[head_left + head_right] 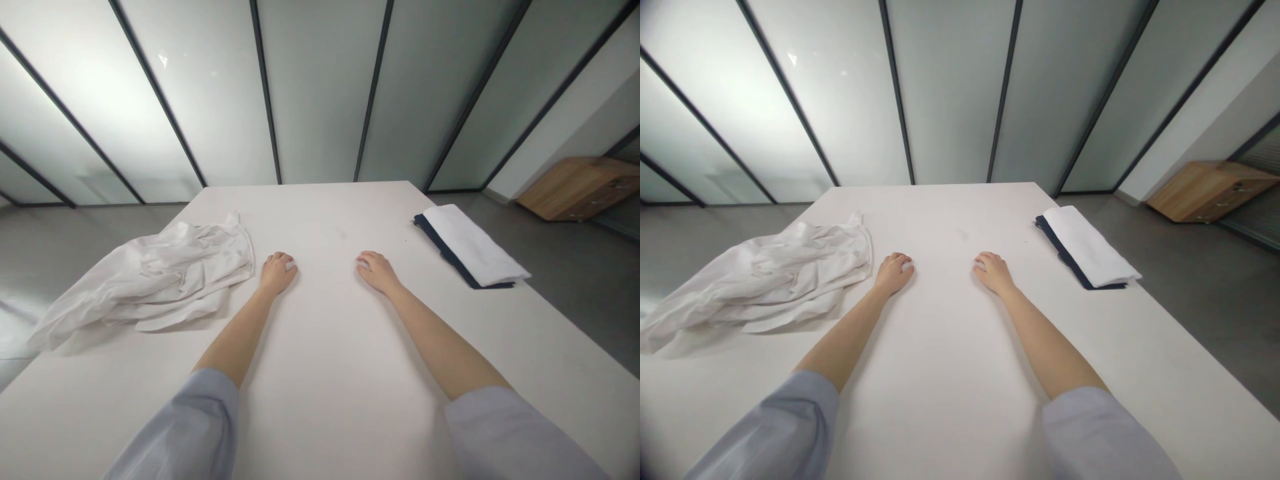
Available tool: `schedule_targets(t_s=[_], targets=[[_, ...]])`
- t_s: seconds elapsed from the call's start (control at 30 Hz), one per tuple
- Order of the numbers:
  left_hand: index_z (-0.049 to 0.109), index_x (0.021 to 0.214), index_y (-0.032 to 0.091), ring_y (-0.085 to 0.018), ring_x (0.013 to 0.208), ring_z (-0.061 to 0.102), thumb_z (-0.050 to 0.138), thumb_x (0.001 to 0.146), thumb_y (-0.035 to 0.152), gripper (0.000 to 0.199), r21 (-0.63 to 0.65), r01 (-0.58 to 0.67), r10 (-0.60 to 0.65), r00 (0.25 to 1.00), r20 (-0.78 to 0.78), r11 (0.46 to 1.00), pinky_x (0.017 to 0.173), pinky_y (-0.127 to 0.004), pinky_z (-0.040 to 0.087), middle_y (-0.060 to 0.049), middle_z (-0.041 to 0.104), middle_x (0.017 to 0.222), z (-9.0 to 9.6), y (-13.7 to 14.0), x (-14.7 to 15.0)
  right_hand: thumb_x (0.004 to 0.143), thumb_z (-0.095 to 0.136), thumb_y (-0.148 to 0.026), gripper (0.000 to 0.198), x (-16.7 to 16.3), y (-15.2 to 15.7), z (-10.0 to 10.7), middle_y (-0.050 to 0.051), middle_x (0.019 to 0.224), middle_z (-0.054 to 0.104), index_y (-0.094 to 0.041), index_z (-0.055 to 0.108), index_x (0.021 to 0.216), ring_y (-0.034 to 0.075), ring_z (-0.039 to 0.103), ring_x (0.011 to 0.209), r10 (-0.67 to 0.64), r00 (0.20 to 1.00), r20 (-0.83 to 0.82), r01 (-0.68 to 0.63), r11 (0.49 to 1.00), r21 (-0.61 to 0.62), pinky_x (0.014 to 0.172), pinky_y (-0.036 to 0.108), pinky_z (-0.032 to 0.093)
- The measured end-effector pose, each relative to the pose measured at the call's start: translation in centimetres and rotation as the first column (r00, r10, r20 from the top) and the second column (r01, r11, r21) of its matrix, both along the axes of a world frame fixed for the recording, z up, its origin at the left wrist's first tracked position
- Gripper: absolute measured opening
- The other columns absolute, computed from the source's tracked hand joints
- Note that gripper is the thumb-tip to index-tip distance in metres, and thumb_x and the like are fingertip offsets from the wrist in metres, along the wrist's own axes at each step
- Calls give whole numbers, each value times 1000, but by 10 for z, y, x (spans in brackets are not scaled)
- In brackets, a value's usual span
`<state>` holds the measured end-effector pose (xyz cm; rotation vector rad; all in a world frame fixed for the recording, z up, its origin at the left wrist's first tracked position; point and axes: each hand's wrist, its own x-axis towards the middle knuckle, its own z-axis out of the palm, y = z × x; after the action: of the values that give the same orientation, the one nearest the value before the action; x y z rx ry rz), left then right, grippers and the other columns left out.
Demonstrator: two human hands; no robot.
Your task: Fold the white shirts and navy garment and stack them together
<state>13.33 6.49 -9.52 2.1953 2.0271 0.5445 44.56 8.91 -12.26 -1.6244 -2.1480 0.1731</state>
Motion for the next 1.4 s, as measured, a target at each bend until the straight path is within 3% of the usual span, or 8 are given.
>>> schedule_targets(t_s=[0.33,0.5,0.7,0.9,1.03,1.13,1.27,1.4], targets=[[57,125,17,-27,120,52,52,86,28,41,26,-115,116,993,-35,993,102,-38,42,-14,54,134,-1,-3,3,84,51,-26,28,-3,0,3,9,123,65,-20,70,103,24,58,112,-42,998,-35,42,999,6,97,37,43],[56,127,16,-25,121,51,46,89,26,41,-82,-18,8,993,-119,996,104,-36,39,-14,56,132,15,-2,-8,85,51,-25,26,-5,-1,6,9,120,67,-19,71,99,24,59,111,-45,999,-17,45,999,9,97,35,43],[53,133,19,-36,140,28,54,84,47,56,128,-284,310,903,-297,950,113,-57,18,-15,42,148,59,-16,-80,85,51,-25,26,-7,-2,7,9,118,67,-19,72,100,24,60,108,-39,999,9,39,999,15,96,35,43],[54,134,22,-48,141,18,59,74,62,73,-83,-474,414,831,-372,877,102,-76,13,-19,30,155,72,-36,-150,85,51,-26,27,-7,-1,5,10,119,66,-19,72,101,24,59,109,-35,999,7,35,999,8,96,37,43],[68,109,20,-39,131,39,47,87,40,37,6,-478,458,838,-295,878,107,-67,18,-18,60,128,67,-38,-151,85,51,-26,26,-8,-1,5,9,120,66,-20,72,100,24,59,109,-38,999,0,38,999,8,96,36,42],[68,99,17,-37,119,51,40,90,32,33,108,-615,624,777,-85,781,101,-58,32,-19,68,107,75,-32,-148,85,51,-26,25,-9,-2,8,9,119,66,-20,71,100,24,59,108,-40,999,8,40,999,2,94,35,42],[63,94,17,-33,102,57,36,92,33,31,310,-730,674,682,284,609,87,-44,43,-16,67,95,115,-10,-149,86,51,-26,25,-12,-3,11,9,118,66,-20,70,100,25,58,107,-62,998,31,63,998,-18,93,37,42],[60,89,17,-27,96,56,34,93,29,28,567,-578,466,814,347,587,89,-40,40,-11,62,89,162,22,-111,85,50,-27,25,-15,-3,10,10,119,65,-20,69,98,25,57,107,-77,997,-14,77,996,-33,95,39,42]])
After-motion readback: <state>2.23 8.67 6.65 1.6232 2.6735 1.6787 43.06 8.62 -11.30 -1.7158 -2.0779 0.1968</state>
